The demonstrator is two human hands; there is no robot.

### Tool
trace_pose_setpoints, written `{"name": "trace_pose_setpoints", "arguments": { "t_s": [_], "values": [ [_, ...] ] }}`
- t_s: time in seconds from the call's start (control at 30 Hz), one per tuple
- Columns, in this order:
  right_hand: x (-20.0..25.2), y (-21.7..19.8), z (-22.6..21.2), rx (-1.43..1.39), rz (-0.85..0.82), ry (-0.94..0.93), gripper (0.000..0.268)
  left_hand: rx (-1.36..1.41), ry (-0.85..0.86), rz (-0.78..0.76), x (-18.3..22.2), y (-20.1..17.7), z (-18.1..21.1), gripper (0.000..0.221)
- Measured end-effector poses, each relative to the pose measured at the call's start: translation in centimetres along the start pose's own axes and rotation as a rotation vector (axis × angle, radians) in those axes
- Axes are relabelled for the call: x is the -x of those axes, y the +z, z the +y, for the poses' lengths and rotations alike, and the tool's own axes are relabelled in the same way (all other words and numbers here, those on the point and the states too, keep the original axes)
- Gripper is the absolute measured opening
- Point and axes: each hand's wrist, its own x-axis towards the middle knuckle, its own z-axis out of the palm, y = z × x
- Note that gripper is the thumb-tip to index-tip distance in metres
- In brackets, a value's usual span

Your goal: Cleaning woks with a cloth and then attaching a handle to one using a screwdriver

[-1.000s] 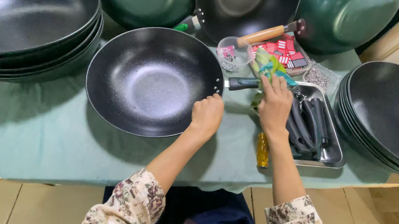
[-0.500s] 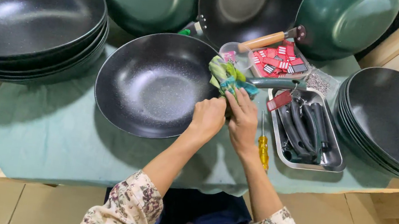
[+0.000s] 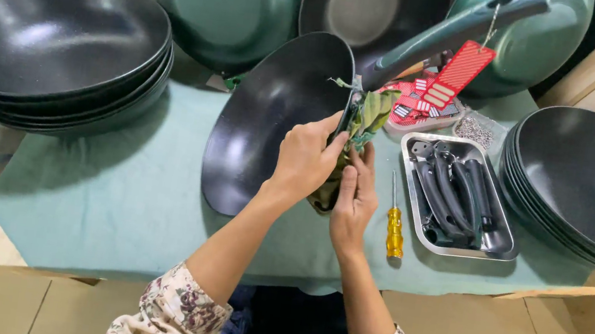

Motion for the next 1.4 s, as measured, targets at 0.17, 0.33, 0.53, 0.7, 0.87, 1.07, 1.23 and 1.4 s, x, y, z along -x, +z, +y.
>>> {"name": "trace_pose_setpoints", "arguments": {
  "t_s": [0.17,0.33,0.53,0.7,0.87,1.07,1.23,1.4],
  "values": [
    [-2.5,1.1,-0.7,0.124,0.124,-0.212,0.022,0.325,0.069,0.085,0.0,-2.2,1.3,0.034],
    [-4.6,2.8,-2.4,0.243,0.120,-0.551,0.022,0.618,0.096,0.162,0.0,-4.0,0.5,0.025],
    [-4.6,5.1,-5.2,0.426,0.109,-0.774,0.029,0.927,0.106,0.266,0.6,-5.3,-4.5,0.016],
    [-3.7,7.4,-6.6,0.505,0.133,-0.876,0.026,0.849,-0.079,0.255,1.1,-9.3,-2.6,0.020],
    [-4.2,9.4,-7.1,0.549,0.101,-0.891,0.029,0.533,-0.112,0.473,1.1,-8.6,-8.2,0.043],
    [-7.8,11.5,-6.2,0.549,0.082,-0.807,0.029,0.702,-0.190,0.632,2.1,-7.8,-14.7,0.053],
    [-9.1,13.1,-4.7,0.623,0.123,-0.713,0.034,0.789,-0.259,0.671,4.1,-8.0,-17.0,0.056],
    [-5.9,15.6,-6.8,0.623,-0.075,-0.898,0.031,0.818,-0.259,0.687,5.1,-7.3,-20.0,0.057]
  ]
}}
